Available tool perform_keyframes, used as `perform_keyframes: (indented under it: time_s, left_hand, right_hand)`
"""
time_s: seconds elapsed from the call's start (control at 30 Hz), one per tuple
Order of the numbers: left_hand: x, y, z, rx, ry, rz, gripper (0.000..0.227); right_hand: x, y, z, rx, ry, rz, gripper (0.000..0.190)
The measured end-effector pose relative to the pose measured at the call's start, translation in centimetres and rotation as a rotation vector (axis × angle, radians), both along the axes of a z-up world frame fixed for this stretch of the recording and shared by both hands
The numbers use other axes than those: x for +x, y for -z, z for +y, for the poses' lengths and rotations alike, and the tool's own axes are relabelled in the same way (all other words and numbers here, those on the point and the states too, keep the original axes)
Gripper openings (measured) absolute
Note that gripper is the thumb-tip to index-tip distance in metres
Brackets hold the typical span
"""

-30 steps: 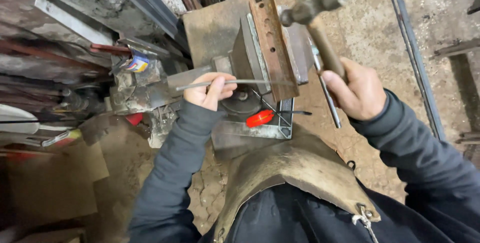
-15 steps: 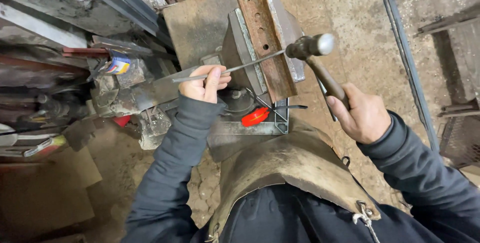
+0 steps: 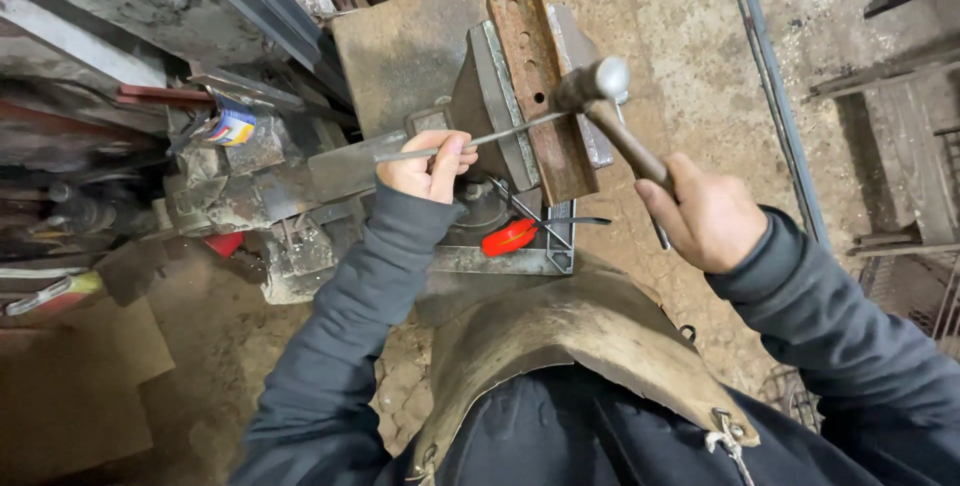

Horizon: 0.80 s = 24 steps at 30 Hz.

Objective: Shaping metal rods by hammering them in a vise and bending them over a circular template in a workshop.

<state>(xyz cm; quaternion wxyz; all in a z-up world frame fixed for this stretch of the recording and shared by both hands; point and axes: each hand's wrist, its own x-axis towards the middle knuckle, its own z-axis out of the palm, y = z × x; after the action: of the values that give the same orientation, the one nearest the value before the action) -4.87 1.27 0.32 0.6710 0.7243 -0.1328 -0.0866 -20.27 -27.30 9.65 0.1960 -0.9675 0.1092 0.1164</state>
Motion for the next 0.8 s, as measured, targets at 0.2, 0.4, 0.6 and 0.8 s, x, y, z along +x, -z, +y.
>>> perform_keyframes:
  time_s: [0.2, 0.4, 0.6, 0.8]
  left_hand:
    - [-0.4, 2.4, -0.5, -0.063, 0.020, 0.004, 0.022]
    - [-0.3, 1.5, -1.7, -0.051, 0.041, 0.105, 0.021]
    - [-0.5, 0.7, -2.2, 0.046, 0.025, 0.034, 0.017]
    - [-0.5, 1.8, -3.1, 0.036, -0.019, -0.116, 0.015]
  right_hand:
    - [-1.0, 0.2, 0.6, 0.221, 0.002, -0.335, 0.022]
    - [-0.8, -0.9, 0.2, 0.095, -0.002, -0.206, 0.021]
    - [-0.3, -0.3, -0.3, 0.100, -0.015, -0.064, 0.024]
    - [-0.1, 0.8, -0.1, 0.052, -0.009, -0.172, 0.027]
